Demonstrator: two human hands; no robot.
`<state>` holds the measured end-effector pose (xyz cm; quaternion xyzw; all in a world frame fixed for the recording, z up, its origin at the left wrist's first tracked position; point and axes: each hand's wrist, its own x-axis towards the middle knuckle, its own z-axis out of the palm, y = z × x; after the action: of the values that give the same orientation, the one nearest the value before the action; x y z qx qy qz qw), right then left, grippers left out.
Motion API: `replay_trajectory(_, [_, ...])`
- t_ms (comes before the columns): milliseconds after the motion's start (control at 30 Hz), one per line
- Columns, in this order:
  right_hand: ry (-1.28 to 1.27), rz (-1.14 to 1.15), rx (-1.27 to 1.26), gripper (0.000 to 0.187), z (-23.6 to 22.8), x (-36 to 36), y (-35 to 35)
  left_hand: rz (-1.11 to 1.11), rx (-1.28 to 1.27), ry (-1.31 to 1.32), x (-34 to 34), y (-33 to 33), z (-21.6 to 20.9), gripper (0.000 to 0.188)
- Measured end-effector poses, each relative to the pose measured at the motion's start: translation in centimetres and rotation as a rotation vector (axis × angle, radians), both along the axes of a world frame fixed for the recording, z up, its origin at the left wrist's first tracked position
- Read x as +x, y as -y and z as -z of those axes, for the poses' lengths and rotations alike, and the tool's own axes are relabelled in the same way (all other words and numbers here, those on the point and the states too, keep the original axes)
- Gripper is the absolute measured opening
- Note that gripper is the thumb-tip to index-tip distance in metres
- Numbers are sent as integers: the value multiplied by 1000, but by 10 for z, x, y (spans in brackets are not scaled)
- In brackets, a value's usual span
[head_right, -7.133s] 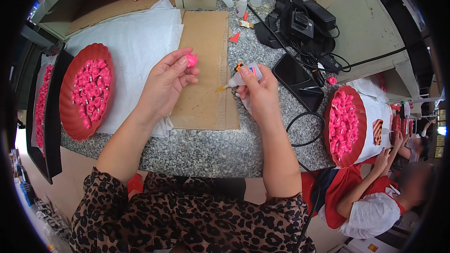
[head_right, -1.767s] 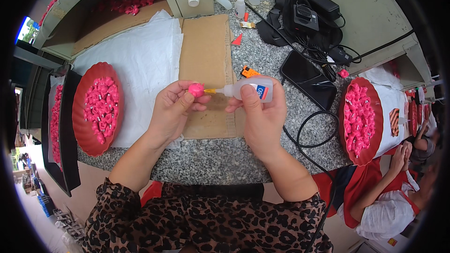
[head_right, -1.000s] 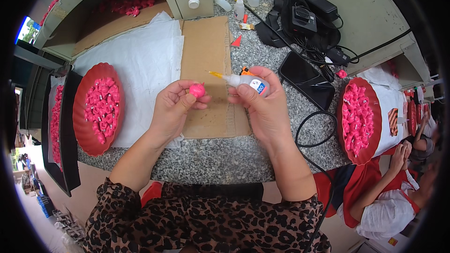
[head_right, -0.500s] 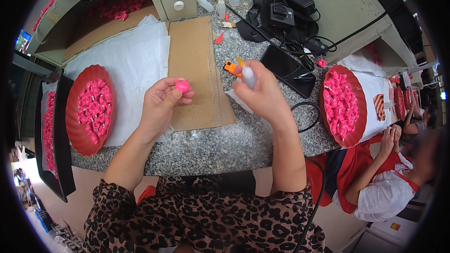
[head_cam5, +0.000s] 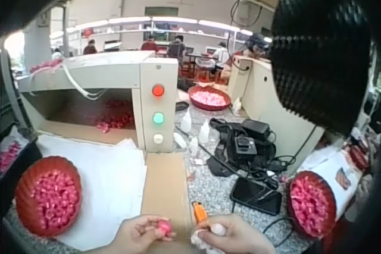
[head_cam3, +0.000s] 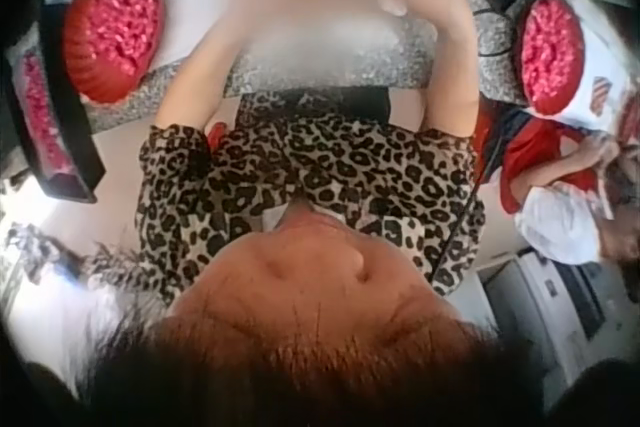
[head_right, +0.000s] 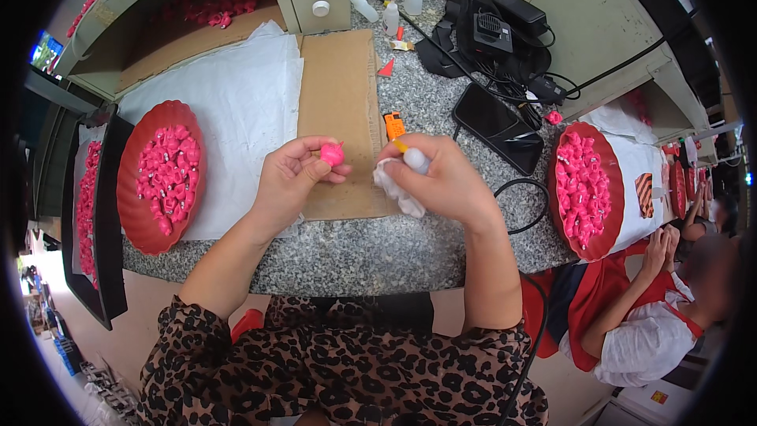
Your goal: The person applies glue from a small bottle to pink plastic components and presses them together by hand. They repeatedly pick up a component, apply adhesive, and assemble it, placing finished units into a red tray on the table.
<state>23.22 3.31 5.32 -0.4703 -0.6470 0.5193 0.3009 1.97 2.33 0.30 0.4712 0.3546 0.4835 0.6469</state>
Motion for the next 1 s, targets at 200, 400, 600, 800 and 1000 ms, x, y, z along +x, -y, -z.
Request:
replay_trajectory(200, [-278, -57, -201, 10, 16, -23, 3, 46, -1, -17, 3, 3, 0, 28])
replay_trajectory(400, [-446, 59, -297, 12, 27, -27, 4, 84, -23, -69, 2, 3, 0, 28])
replay_trajectory(600, [-457, 90, -300, 12, 33, -30, 6, 118, -59, -108, 3, 3, 0, 27])
replay_trajectory(800, [-314, 126, -226, 14, 31, -33, 7, 136, -68, -174, 4, 3, 0, 28])
replay_trajectory(1000, [-104, 109, -127, 16, 32, -32, 4, 135, -28, -291, 6, 3, 6, 28])
